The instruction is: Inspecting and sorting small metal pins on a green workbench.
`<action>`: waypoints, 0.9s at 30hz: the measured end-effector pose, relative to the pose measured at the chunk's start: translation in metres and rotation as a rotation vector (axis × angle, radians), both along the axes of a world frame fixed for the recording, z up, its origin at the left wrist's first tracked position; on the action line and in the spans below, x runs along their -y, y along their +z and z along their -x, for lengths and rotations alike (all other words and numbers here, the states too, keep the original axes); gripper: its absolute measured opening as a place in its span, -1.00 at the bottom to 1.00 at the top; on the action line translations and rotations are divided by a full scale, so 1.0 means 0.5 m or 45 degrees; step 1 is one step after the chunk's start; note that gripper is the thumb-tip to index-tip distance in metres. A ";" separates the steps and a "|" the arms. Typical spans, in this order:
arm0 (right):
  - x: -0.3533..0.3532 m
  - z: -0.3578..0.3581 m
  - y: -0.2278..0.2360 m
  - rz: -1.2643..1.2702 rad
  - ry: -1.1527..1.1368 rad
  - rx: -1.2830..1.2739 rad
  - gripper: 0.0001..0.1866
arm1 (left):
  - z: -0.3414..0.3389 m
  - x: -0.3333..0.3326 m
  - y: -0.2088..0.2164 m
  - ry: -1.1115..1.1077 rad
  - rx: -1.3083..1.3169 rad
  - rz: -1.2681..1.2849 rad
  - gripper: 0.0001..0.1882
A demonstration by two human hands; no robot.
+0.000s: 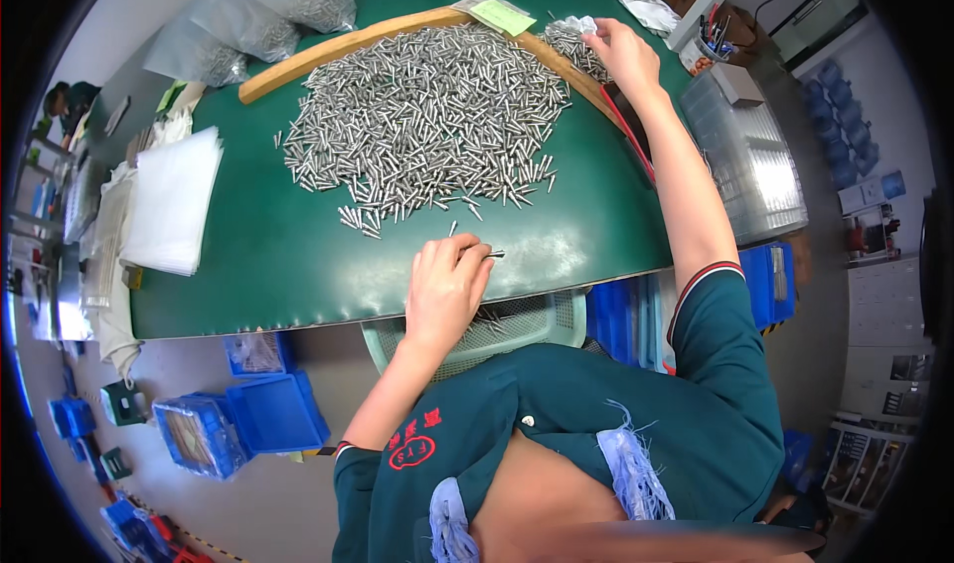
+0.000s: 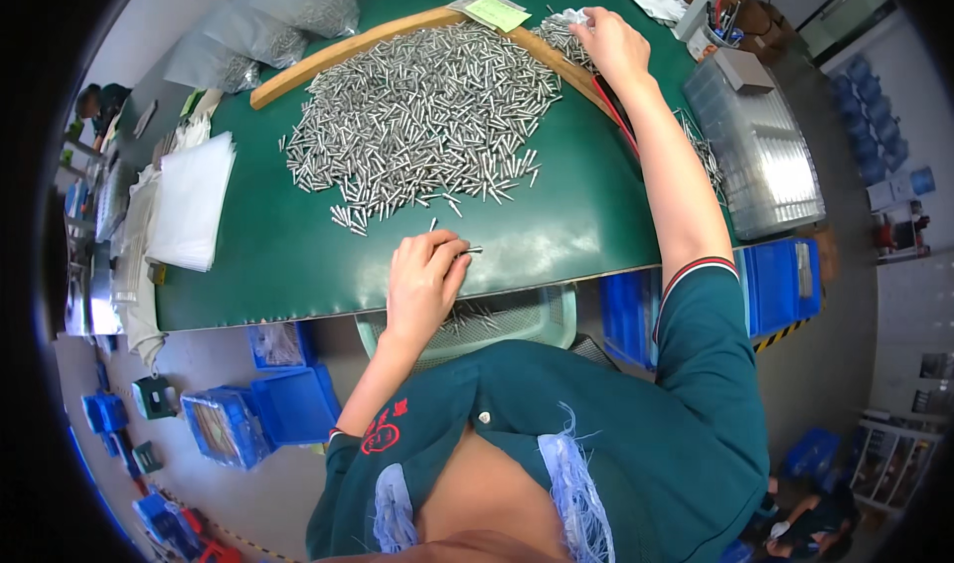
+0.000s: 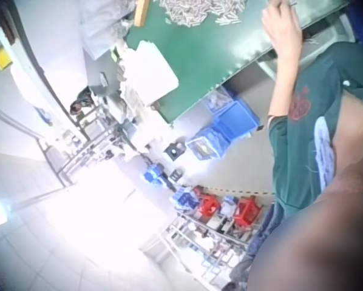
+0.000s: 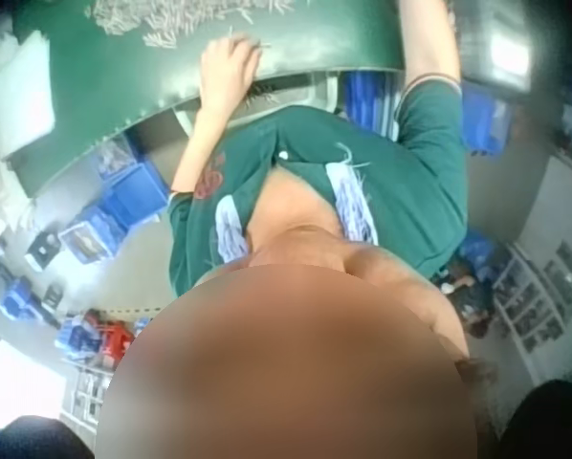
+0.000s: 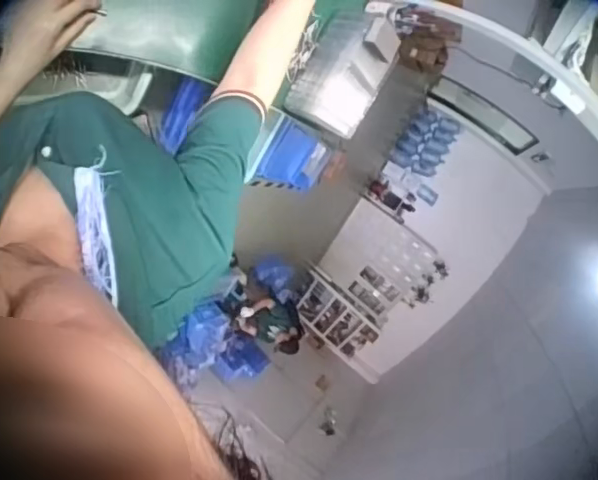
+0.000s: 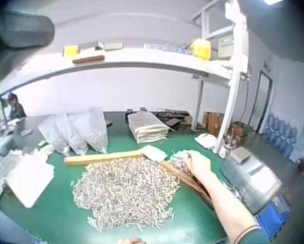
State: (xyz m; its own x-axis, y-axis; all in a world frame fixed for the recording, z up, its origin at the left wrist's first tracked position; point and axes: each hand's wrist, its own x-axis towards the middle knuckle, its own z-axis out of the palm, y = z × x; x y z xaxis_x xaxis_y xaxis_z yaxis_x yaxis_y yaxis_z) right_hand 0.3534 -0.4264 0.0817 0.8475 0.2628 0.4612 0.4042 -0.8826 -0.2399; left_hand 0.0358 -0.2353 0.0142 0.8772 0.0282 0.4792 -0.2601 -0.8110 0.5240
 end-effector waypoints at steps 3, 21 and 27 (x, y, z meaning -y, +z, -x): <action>-0.044 0.049 0.033 -0.265 0.231 -0.102 -0.62 | 0.003 -0.003 -0.007 0.016 -0.005 0.012 -0.80; -0.059 0.459 -0.058 0.093 0.862 -0.597 -0.79 | 0.037 -0.045 0.029 -0.006 -0.214 -0.079 -0.73; -0.083 0.481 -0.071 -0.072 0.897 -0.581 -0.68 | 0.051 -0.043 0.039 0.096 -0.245 -0.072 -0.75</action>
